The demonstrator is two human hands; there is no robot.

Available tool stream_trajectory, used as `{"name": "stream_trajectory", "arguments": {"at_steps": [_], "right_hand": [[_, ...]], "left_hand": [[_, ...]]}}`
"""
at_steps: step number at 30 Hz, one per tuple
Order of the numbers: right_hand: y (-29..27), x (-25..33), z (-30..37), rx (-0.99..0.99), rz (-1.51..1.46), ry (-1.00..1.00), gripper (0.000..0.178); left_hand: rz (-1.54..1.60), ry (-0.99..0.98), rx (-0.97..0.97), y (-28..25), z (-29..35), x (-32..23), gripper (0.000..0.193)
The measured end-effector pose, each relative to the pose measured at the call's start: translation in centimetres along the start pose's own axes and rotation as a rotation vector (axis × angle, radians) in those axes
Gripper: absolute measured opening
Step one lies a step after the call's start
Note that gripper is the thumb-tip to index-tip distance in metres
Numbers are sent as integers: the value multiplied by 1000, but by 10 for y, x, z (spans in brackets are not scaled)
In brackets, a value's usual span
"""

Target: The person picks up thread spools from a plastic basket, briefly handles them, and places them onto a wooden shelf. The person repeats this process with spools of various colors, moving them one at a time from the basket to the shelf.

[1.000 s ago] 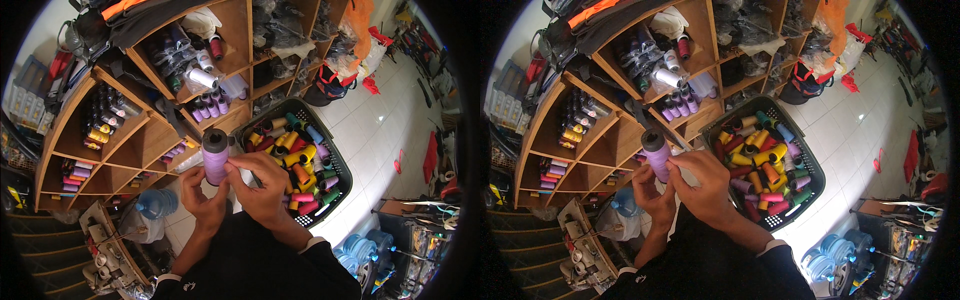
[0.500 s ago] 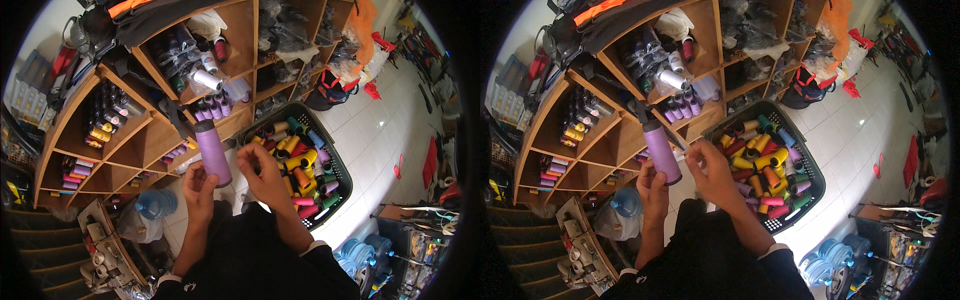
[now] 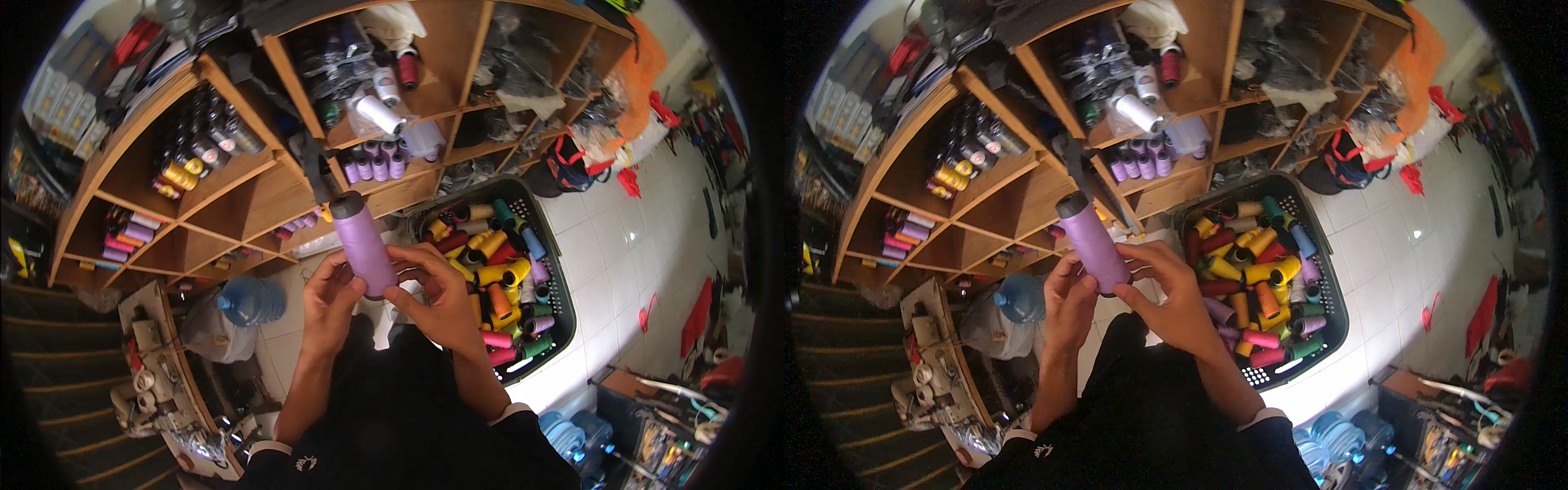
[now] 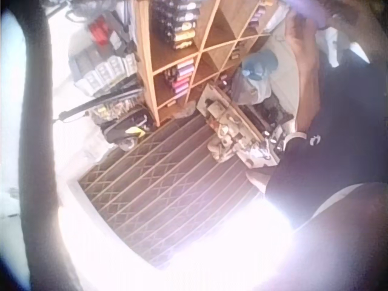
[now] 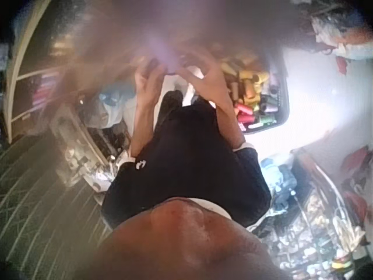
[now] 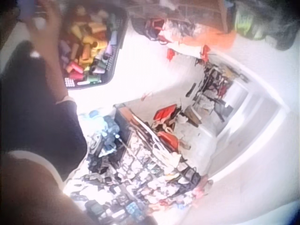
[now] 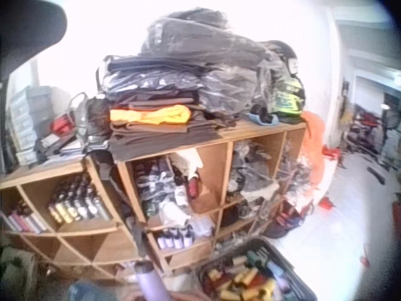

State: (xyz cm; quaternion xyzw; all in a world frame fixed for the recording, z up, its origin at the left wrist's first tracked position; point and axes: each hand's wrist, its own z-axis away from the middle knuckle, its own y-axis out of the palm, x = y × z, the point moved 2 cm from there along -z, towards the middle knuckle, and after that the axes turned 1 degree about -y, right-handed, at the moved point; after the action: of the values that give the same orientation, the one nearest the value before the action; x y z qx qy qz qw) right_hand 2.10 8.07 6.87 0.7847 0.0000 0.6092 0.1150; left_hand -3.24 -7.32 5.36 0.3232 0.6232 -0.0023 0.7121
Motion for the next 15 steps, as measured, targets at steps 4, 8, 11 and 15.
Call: {"name": "stream_trajectory", "arguments": {"at_steps": [4,8,11,15], "right_hand": [[22,-7,-12,52,-158,76,41],[50,-18,-24,166,32,23,26],[85,-18,-35,212,205,-104,19],[148,-7,-42,311,290,-213,15]], "left_hand": [[-39,51,-98,-16,12,-16,41],[-22,115,-204,-44,29,-27,44],[-5,181,-350,-65,44,-42,42],[57,272,-506,-101,71,-66,39]]}}
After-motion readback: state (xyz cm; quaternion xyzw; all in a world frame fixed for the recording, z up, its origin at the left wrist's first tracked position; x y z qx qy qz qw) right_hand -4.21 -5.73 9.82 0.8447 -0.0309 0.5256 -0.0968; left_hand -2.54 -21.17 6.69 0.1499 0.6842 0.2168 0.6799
